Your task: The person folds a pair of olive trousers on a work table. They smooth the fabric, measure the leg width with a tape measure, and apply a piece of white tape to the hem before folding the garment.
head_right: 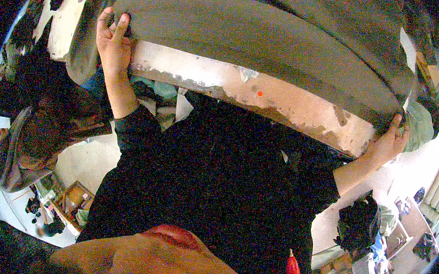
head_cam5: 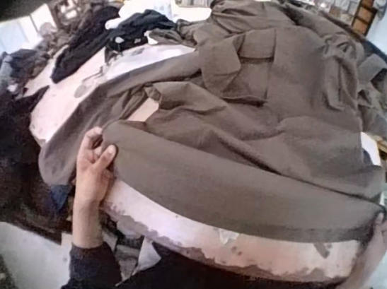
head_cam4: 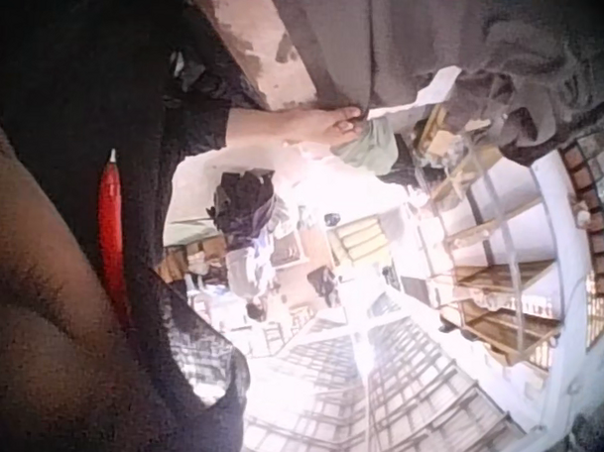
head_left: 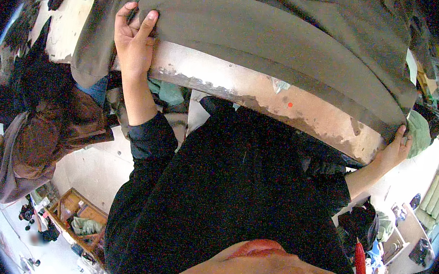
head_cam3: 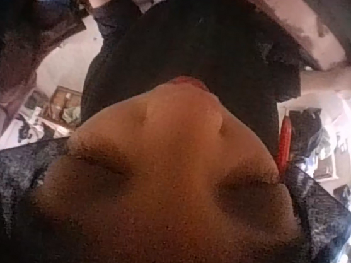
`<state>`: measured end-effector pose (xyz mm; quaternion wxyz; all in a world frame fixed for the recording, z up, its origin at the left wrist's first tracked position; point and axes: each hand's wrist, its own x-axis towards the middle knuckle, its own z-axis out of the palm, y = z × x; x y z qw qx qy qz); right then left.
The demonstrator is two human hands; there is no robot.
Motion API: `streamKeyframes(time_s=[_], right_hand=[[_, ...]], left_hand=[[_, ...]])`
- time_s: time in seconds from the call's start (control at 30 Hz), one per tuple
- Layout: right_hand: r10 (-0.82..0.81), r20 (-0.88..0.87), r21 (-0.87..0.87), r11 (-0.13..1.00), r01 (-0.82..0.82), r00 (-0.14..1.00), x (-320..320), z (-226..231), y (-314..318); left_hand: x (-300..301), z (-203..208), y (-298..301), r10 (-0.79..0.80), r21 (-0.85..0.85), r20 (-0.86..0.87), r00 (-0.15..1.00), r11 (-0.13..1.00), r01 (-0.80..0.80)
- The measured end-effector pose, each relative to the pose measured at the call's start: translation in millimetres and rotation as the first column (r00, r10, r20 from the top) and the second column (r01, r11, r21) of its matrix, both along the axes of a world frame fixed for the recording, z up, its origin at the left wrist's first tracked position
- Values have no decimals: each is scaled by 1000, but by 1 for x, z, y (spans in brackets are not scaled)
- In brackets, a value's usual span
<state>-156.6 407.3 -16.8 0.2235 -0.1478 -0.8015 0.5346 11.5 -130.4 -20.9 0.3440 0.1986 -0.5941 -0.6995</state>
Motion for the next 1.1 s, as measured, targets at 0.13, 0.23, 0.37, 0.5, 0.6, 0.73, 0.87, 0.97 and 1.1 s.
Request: streamKeyframes(time_s=[0.13,0.23,0.37,0.5,0.6,0.73,0.87,0.97,1.1], right_hand=[[-11,-5,-25,1000,11,1000,-1,3,-3],[6,18,-29,1000,-6,1000,0,6,-5],[15,9,-12,1000,-14,1000,3,10,-9],[-7,30,6,1000,7,1000,3,11,-11],[-37,32,-8,999,38,999,1,9,-8],[-20,-23,83,996,22,1000,0,5,-4],[3,-48,-66,998,-6,999,2,2,-4],[29,-91,-120,992,-40,995,3,0,-5],[-17,-93,-51,999,12,996,3,-2,-6]], left_hand=[[-2,1,-1,11,34,-39,999,999,-10],[-3,3,0,12,35,-37,999,999,-11],[-2,4,2,39,13,11,999,999,-39],[-1,2,2,15,12,-33,999,1000,-15],[-1,1,1,52,23,-40,998,998,-51],[-2,-1,1,74,26,16,997,997,-75],[-1,-1,-1,88,22,-22,996,996,-88],[0,-3,-5,79,8,-17,997,997,-79],[2,-9,-13,72,-25,-21,997,997,-73]])
